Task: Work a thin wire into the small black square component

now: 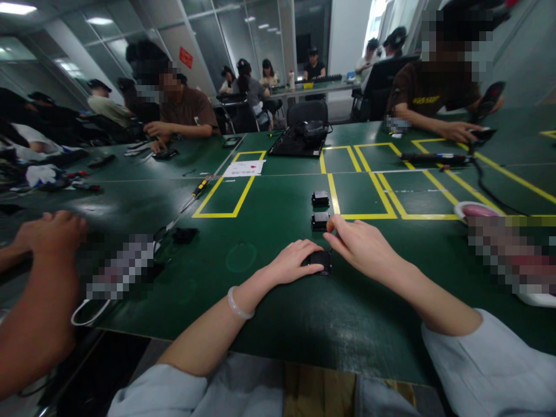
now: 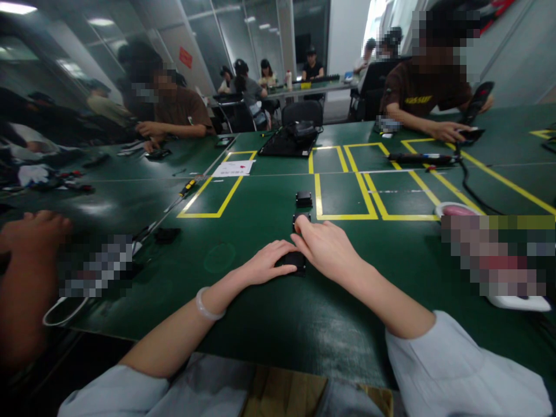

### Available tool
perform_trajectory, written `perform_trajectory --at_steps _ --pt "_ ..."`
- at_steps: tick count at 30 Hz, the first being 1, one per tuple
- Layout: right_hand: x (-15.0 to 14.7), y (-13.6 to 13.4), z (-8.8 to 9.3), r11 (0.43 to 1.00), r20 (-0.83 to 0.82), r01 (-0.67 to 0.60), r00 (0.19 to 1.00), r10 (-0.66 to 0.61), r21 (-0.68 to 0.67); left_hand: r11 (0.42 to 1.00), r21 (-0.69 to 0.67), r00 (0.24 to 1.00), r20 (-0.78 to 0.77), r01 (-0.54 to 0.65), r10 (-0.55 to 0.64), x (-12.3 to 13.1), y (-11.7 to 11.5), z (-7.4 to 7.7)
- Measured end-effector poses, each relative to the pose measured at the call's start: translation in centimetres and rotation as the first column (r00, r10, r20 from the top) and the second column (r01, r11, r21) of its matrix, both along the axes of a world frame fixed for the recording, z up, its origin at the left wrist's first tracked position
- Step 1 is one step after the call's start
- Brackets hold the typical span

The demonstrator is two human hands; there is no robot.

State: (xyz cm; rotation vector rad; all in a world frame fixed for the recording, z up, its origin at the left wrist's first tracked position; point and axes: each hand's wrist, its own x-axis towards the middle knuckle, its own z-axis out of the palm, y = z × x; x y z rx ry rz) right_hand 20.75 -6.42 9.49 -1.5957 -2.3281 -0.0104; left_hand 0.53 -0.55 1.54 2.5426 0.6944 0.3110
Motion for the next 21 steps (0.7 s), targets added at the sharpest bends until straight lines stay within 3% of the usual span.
perform_trajectory --at_steps 21 --pt "-0.14 0.15 0.10 1.000 0.027 0.015 1.000 -0.015 -0.014 1.000 0.009 1.000 -0.010 -0.004 0.004 -0.03 0.03 -0.09"
